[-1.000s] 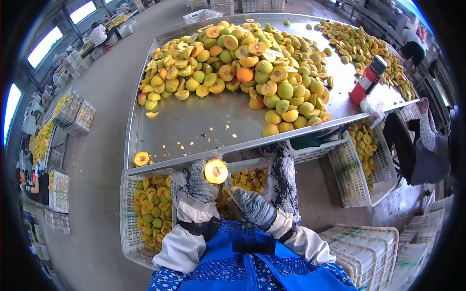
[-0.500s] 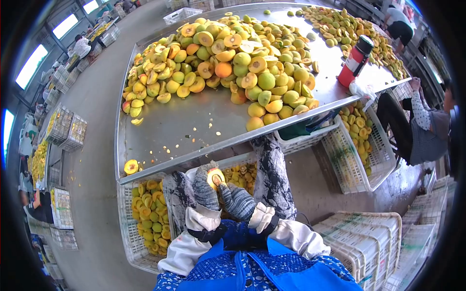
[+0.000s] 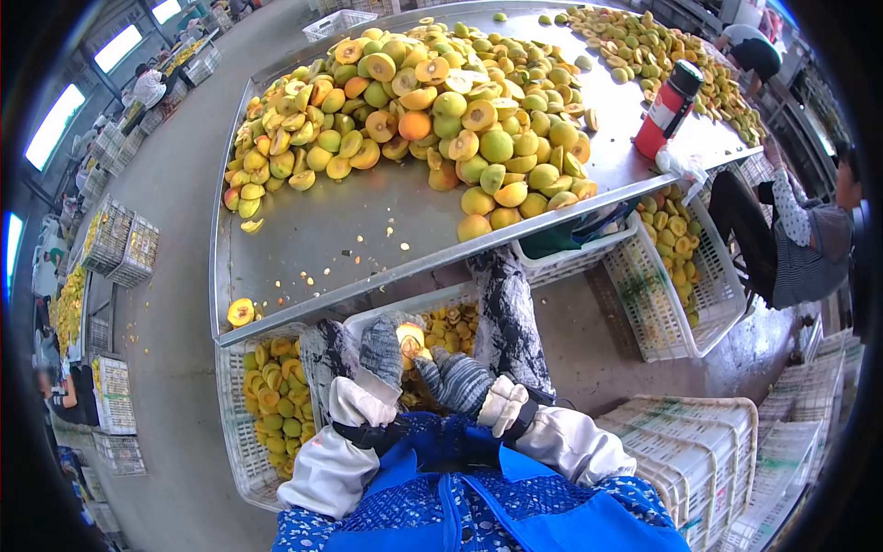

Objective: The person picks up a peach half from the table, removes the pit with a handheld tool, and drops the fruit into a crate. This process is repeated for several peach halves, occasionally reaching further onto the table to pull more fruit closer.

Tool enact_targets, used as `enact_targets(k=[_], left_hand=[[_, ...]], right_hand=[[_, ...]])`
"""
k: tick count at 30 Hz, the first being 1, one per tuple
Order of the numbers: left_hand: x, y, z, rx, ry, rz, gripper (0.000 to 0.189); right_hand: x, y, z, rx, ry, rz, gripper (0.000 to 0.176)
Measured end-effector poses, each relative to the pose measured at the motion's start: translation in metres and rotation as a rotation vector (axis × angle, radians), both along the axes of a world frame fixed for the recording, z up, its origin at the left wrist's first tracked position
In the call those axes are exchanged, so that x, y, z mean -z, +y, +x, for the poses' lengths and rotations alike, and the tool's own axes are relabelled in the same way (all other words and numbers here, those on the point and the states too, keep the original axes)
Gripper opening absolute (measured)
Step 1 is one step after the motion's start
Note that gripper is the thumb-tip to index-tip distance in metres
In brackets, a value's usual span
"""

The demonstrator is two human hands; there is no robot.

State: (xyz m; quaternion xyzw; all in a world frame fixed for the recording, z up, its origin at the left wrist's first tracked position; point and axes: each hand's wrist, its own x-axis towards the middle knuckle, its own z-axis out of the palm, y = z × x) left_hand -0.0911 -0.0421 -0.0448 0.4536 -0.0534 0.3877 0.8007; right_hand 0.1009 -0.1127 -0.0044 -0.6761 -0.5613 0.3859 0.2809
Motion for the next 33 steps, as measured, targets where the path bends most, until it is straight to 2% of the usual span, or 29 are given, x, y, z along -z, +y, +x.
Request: enact_targets(k=[4,5,7,9,10,12,14,15,16,17,18,20,21,22,25,26,27,28,30,32,33], left_hand=[[0.019,0.039,-0.012,0.634,-0.232,0.003,0.020],[0.037,0.055,-0.013,0.783,-0.270,0.027,0.021],[0.103,0.086,-0.024,1.106,-0.336,0.105,0.021],[0.098,0.088,-0.030,0.857,-0.275,0.227,0.032],[0.074,0.076,-0.022,0.678,-0.236,0.175,0.032],[0.025,0.035,-0.001,-0.004,0.077,-0.014,0.032],[-0.005,0.005,0.027,-0.481,0.460,-0.148,0.032],[-0.012,-0.001,0.037,-0.562,0.532,-0.177,0.032],[-0.019,-0.005,0.048,-0.640,0.596,-0.195,0.032],[-0.023,-0.007,0.051,-0.670,0.630,-0.196,0.032],[-0.026,-0.007,0.053,-0.688,0.649,-0.192,0.032],[-0.032,-0.006,0.056,-0.704,0.673,-0.175,0.033],[-0.036,-0.006,0.057,-0.711,0.680,-0.161,0.033],[-0.042,-0.006,0.059,-0.715,0.694,-0.142,0.033],[-0.065,-0.004,0.067,-0.721,0.756,-0.034,0.034],[-0.074,-0.005,0.070,-0.716,0.791,0.014,0.034],[-0.082,-0.004,0.074,-0.708,0.818,0.061,0.034],[-0.087,-0.002,0.078,-0.700,0.832,0.091,0.034],[-0.091,0.002,0.086,-0.674,0.851,0.109,0.035],[-0.093,0.004,0.092,-0.646,0.813,-0.004,0.035],[-0.093,0.004,0.093,-0.637,0.771,-0.092,0.036]], right_hand=[[0.004,-0.003,0.002,-0.061,-0.072,0.015,0.046],[0.004,-0.003,0.004,-0.090,-0.071,0.012,0.048],[-0.002,0.000,0.011,-0.198,-0.098,-0.051,0.050],[-0.011,0.004,0.017,-0.251,-0.045,-0.105,0.055],[-0.008,0.008,0.018,-0.197,0.119,-0.111,0.044],[0.030,0.011,0.012,-0.173,0.279,0.087,0.036],[0.047,0.012,-0.004,-0.054,0.622,0.050,0.033],[0.055,0.012,-0.012,0.010,0.790,0.038,0.031],[0.031,0.011,-0.018,0.133,1.156,-0.194,0.034],[0.018,0.009,-0.021,0.267,1.510,-0.443,0.039],[0.017,0.007,-0.020,0.205,1.432,-0.512,0.040],[0.033,0.007,-0.018,0.022,0.952,-0.246,0.038],[0.037,0.006,-0.013,-0.226,0.475,0.055,0.038],[0.034,0.006,-0.009,-0.307,-0.048,0.384,0.043],[0.008,0.001,0.018,-0.332,0.515,0.148,0.035],[-0.001,0.002,0.019,-0.246,0.961,-0.120,0.033],[-0.010,0.002,0.021,-0.047,1.372,-0.389,0.033],[-0.023,0.000,0.025,-0.005,1.464,-0.489,0.032],[-0.027,-0.004,0.033,-0.066,1.610,-0.619,0.033],[-0.008,-0.003,0.037,-0.278,1.717,-0.671,0.035],[-0.003,-0.003,0.031,-0.230,1.757,-0.612,0.036]])
